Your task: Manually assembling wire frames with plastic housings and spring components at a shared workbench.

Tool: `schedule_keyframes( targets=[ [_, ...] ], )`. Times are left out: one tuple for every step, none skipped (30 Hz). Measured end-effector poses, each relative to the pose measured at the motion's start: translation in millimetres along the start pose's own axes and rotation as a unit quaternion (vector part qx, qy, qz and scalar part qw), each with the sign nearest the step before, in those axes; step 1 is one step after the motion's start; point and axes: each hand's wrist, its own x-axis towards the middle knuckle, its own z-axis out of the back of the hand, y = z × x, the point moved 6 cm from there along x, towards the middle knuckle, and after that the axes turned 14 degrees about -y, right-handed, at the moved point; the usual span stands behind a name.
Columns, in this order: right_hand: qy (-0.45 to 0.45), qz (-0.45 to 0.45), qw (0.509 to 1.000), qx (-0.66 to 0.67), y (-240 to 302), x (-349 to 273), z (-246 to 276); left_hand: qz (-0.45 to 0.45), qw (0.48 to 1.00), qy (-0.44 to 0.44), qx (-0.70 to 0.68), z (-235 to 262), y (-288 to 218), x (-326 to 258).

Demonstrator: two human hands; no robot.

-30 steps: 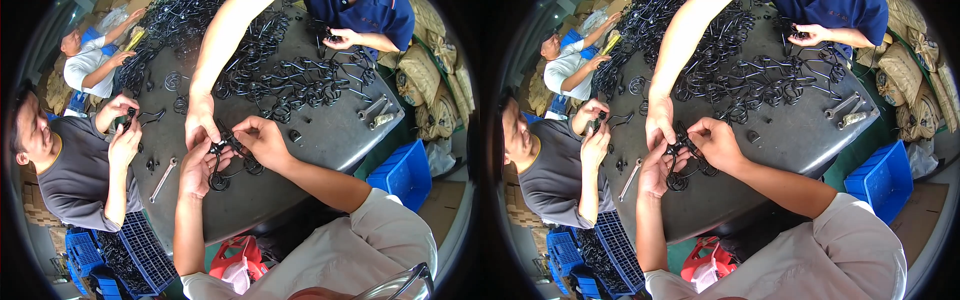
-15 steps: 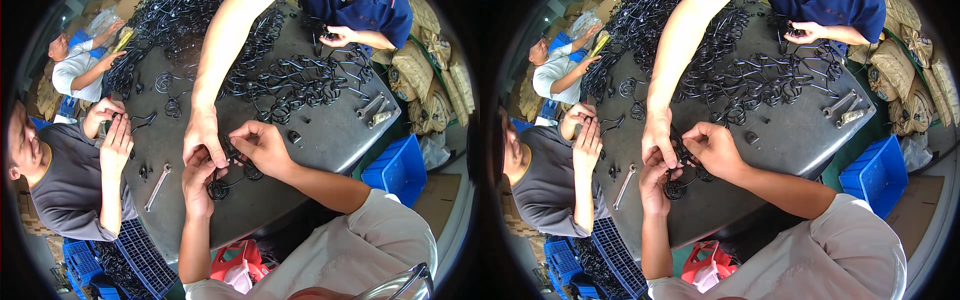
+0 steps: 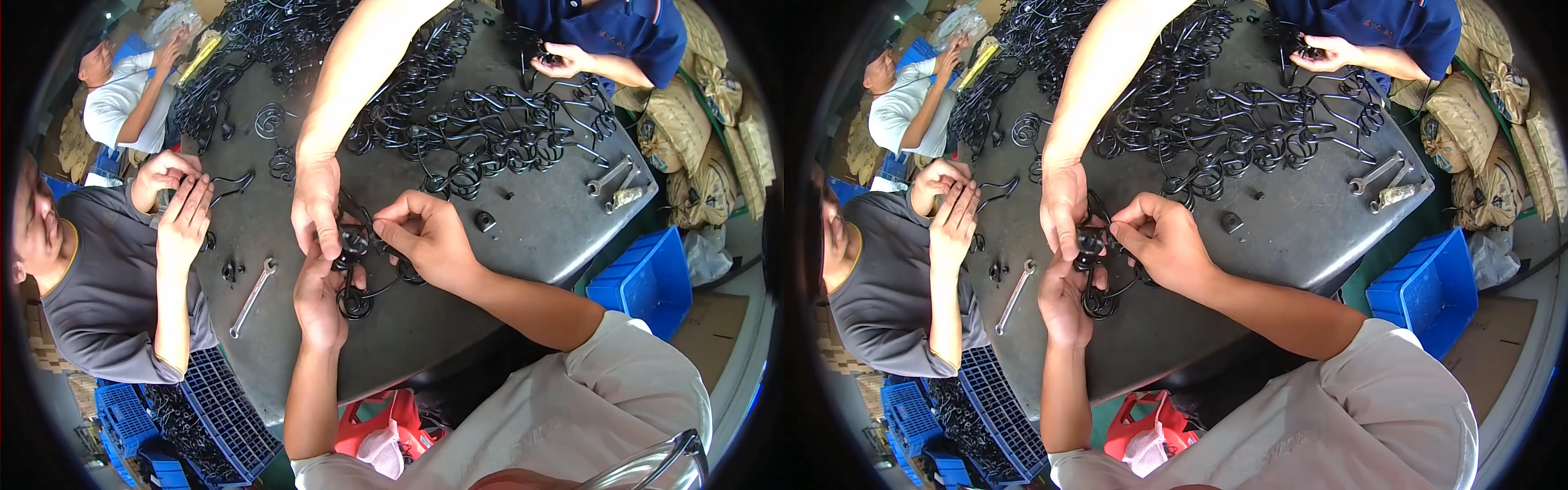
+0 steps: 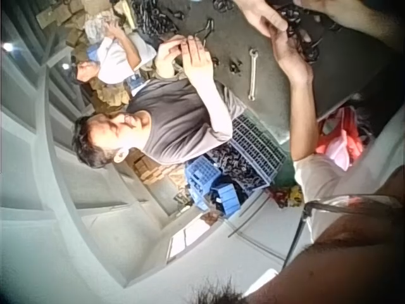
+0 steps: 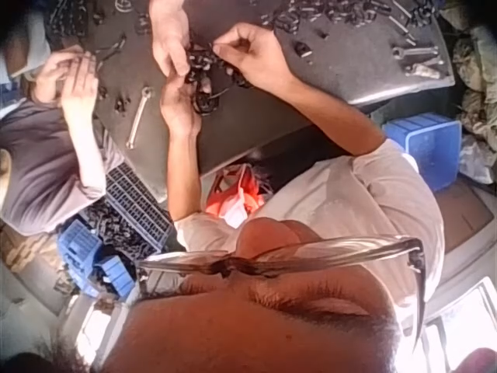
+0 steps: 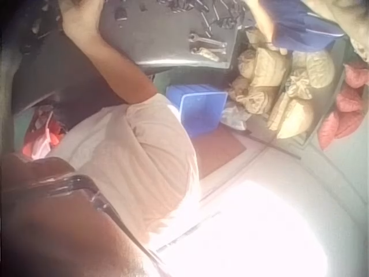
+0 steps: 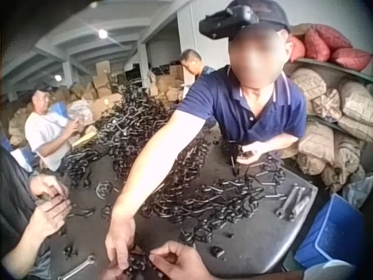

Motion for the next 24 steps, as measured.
schedule_keyframes(
  targets=[
    [-0.005,-0.012,1.000,0.002,-0.6,0.5,0.5,0.003,1.000,0.007,-0.003,-1.5,-0.6,0.1],
    [-0.010,-0.023,1.000,0.003,-1.1,1.4,1.8,0.006,1.000,0.015,-0.006,-3.4,-0.7,-0.1],
    [-0.010,-0.023,1.000,0.004,-0.9,2.2,2.0,0.006,1.000,0.015,-0.005,-3.3,-0.3,-0.1],
    [-0.012,-0.022,1.000,-0.008,-1.3,3.2,2.3,0.001,1.000,0.013,0.003,-2.4,0.4,0.4],
    [-0.013,-0.022,0.999,-0.020,-2.4,4.3,1.9,-0.004,1.000,0.009,0.012,-0.7,1.0,0.8],
    [-0.012,-0.024,0.999,-0.019,-2.0,5.4,1.5,-0.003,1.000,0.008,0.013,0.1,1.5,0.9],
    [-0.006,-0.029,0.999,-0.022,-1.5,6.2,0.4,-0.005,1.000,0.006,0.006,0.8,1.4,1.0],
    [-0.002,-0.031,0.999,-0.025,-0.4,6.4,0.4,-0.008,1.000,0.007,0.000,0.1,0.9,0.8],
    [-0.003,-0.031,0.999,-0.025,-0.5,6.6,0.8,-0.008,1.000,0.007,0.000,-0.3,0.8,0.2],
    [-0.004,-0.032,0.999,-0.022,-1.3,6.6,1.0,-0.008,1.000,0.007,-0.006,-0.4,0.6,-0.4],
    [-0.005,-0.032,0.999,-0.019,-1.7,6.7,1.3,-0.008,1.000,0.007,-0.012,-0.5,0.5,-0.7],
    [-0.005,-0.032,0.999,-0.019,-1.6,6.4,1.3,-0.008,1.000,0.007,-0.012,-0.2,0.9,-1.6],
    [-0.007,-0.033,0.999,-0.020,-1.7,6.1,1.5,-0.007,1.000,-0.002,-0.006,1.4,2.0,-2.9],
    [-0.010,-0.033,0.999,-0.022,-1.7,6.1,1.7,-0.006,1.000,-0.010,0.000,2.5,2.7,-3.4],
    [-0.010,-0.033,0.999,-0.022,-2.6,6.2,1.5,-0.006,1.000,-0.010,0.000,1.9,2.5,-3.8],
    [-0.010,-0.030,1.000,-0.004,-3.5,6.4,1.3,-0.009,1.000,-0.013,-0.005,1.1,1.5,-4.5],
    [-0.011,-0.026,0.999,0.014,-3.5,6.8,1.2,-0.012,1.000,-0.015,-0.009,-0.1,0.3,-4.7],
    [-0.011,-0.026,1.000,0.013,-3.4,7.0,1.5,-0.012,1.000,-0.015,-0.010,-1.9,-0.6,-5.1],
    [-0.010,-0.026,1.000,0.006,-3.5,7.0,2.1,-0.015,1.000,-0.022,-0.002,-3.3,-1.7,-5.3],
    [-0.008,-0.027,1.000,-0.001,-3.9,6.2,2.0,-0.017,0.999,-0.029,0.006,-3.1,-2.3,-5.8],
    [-0.008,-0.028,1.000,-0.002,-3.8,5.8,1.7,-0.017,0.999,-0.030,0.006,-2.7,-2.3,-5.6],
    [-0.005,-0.025,1.000,0.000,-3.1,5.6,1.1,-0.013,1.000,-0.025,0.004,-2.8,-1.8,-5.3],
    [-0.002,-0.021,1.000,0.001,-1.9,5.8,0.8,-0.009,1.000,-0.020,0.003,-3.3,-1.4,-5.0],
    [-0.002,-0.021,1.000,0.001,-1.1,5.9,0.9,-0.009,1.000,-0.020,0.003,-3.0,-1.4,-4.9]
  ],
)
